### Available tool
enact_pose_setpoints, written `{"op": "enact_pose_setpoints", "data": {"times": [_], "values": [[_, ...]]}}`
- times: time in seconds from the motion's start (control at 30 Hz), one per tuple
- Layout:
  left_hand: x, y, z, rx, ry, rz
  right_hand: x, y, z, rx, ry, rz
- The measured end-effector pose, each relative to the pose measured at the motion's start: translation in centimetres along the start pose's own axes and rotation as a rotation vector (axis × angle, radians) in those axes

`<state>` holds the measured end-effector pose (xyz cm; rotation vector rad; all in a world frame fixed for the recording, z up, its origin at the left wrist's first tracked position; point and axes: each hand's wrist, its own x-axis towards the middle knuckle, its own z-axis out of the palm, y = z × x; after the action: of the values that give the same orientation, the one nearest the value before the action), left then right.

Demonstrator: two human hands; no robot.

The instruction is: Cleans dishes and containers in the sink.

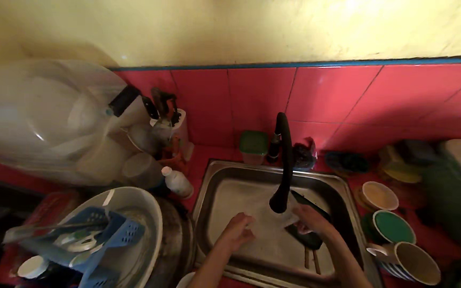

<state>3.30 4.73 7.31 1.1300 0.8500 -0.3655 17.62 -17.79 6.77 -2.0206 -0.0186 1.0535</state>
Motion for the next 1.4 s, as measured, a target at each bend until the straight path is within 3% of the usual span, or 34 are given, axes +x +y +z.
{"op": "enact_pose_setpoints", "data": {"times": [0.3, 0.53, 0.87, 1.13, 1.27, 1.4], "values": [[0.5, 2.8, -4.3, -0.195, 0.259, 0.163, 2.5, -0.7, 6.1, 0.379, -0.004, -0.097], [2.9, 7.3, -7.1, -0.412, 0.471, 0.258, 3.3, -0.2, 7.9, 0.427, -0.089, -0.075], [9.3, 11.4, -10.1, -0.520, 0.570, 0.344, 4.2, 1.7, 8.6, 0.441, 0.018, -0.101], [9.6, 13.4, -10.7, -0.471, 0.563, 0.342, 3.6, 5.2, 7.0, 0.288, -0.005, -0.073], [10.0, 13.1, -11.6, -0.453, 0.578, 0.394, 3.4, 8.4, 5.0, 0.003, 0.109, -0.037], [9.0, 12.3, -8.0, -0.310, 0.743, 0.376, 1.5, 10.1, 3.7, -0.100, 0.472, 0.081]]}}
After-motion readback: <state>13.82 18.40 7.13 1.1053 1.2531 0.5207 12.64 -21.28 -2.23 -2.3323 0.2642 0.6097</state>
